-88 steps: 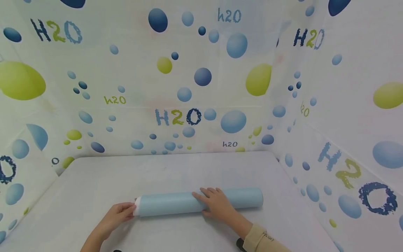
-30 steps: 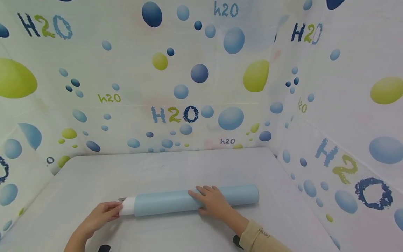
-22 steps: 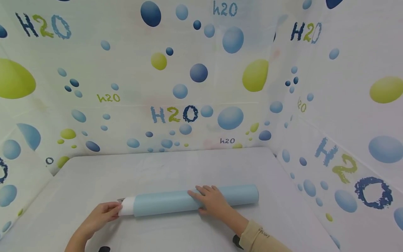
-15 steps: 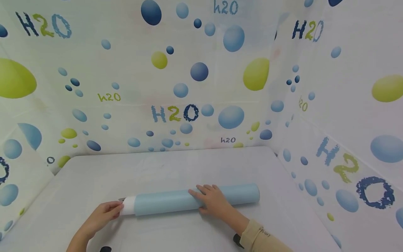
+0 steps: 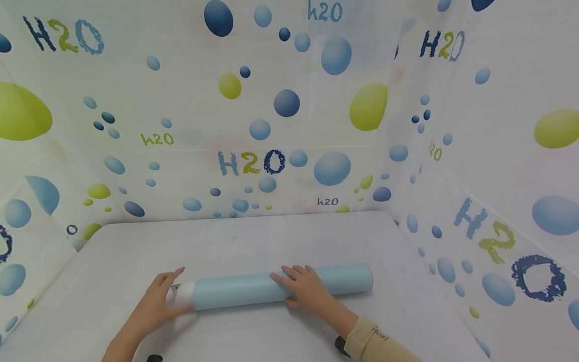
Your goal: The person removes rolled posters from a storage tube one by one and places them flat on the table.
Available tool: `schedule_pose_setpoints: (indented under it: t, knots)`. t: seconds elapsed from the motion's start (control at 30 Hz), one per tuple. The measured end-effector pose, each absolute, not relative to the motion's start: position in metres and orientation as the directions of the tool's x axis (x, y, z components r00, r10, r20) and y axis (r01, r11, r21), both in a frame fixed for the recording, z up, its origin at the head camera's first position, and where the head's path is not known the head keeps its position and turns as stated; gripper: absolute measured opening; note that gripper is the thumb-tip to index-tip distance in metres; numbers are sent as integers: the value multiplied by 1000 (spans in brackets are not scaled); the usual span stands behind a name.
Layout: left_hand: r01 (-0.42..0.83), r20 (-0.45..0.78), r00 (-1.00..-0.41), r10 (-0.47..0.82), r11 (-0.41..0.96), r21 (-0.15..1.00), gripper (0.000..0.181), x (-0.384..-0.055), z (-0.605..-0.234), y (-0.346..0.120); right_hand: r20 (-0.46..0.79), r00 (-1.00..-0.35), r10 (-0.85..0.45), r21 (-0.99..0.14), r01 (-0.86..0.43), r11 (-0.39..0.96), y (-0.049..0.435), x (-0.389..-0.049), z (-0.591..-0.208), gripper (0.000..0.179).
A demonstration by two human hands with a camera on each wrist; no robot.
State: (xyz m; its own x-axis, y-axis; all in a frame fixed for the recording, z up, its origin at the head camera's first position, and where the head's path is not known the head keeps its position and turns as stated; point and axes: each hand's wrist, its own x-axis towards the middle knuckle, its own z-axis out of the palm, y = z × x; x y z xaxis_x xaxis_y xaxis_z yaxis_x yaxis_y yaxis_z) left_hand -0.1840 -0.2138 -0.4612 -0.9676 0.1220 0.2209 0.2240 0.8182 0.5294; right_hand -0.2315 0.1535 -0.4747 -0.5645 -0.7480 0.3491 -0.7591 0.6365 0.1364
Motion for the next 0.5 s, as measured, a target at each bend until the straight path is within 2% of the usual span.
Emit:
schedule_pose_setpoints:
  t: [0.1, 0.2, 0.5]
  knots:
    - [290, 297, -939, 175, 868, 403, 96, -186, -460, -209, 359, -558, -748, 137, -762, 633, 154, -232, -475, 74]
    - [323, 297, -927, 228, 888, 328, 99, -190, -459, -205, 360, -556, -749, 133, -764, 631, 153, -232, -476, 75]
    - [347, 171, -935, 310, 898, 270, 95, -198, -457, -199, 342, -574, -744, 143, -751, 644, 153, -233, -477, 74]
